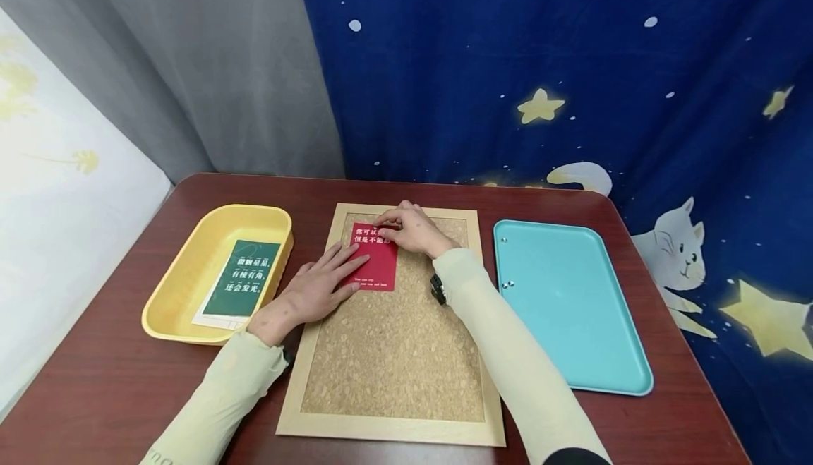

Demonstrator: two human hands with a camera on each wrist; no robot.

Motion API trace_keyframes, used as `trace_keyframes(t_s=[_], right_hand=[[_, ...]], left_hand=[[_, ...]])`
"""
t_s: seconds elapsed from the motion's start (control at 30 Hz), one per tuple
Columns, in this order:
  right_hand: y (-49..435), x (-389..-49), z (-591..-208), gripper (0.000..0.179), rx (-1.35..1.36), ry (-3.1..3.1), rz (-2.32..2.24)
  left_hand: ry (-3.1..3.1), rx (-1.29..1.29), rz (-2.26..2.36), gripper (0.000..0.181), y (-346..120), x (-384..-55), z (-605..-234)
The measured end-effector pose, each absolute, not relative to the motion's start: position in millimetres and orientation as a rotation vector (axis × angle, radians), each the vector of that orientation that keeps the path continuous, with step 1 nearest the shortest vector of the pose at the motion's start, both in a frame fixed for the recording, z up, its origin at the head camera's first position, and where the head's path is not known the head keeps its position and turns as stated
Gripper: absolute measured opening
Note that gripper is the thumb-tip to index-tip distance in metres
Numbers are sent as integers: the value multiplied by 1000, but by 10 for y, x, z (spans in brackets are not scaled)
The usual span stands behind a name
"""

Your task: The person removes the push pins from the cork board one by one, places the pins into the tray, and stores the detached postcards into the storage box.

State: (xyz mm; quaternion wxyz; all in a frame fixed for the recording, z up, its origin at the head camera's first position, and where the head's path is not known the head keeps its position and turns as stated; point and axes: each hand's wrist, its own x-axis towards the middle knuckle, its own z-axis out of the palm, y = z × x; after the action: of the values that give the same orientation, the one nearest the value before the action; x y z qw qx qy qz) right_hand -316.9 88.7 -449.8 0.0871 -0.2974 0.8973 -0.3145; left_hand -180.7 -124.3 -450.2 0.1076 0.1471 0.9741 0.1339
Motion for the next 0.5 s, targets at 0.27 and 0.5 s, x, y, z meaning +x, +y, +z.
trace_keyframes(t_s=[0.27,0.5], right_hand=[[858,-3157,-4500,29,-891,2689,-878],[854,-3158,-4502,30,-868,2723,-824]], left_hand=[[2864,436,387,65,-1264,-1811,-4519],[2867,451,428,65,-1257,-1812,-4527]])
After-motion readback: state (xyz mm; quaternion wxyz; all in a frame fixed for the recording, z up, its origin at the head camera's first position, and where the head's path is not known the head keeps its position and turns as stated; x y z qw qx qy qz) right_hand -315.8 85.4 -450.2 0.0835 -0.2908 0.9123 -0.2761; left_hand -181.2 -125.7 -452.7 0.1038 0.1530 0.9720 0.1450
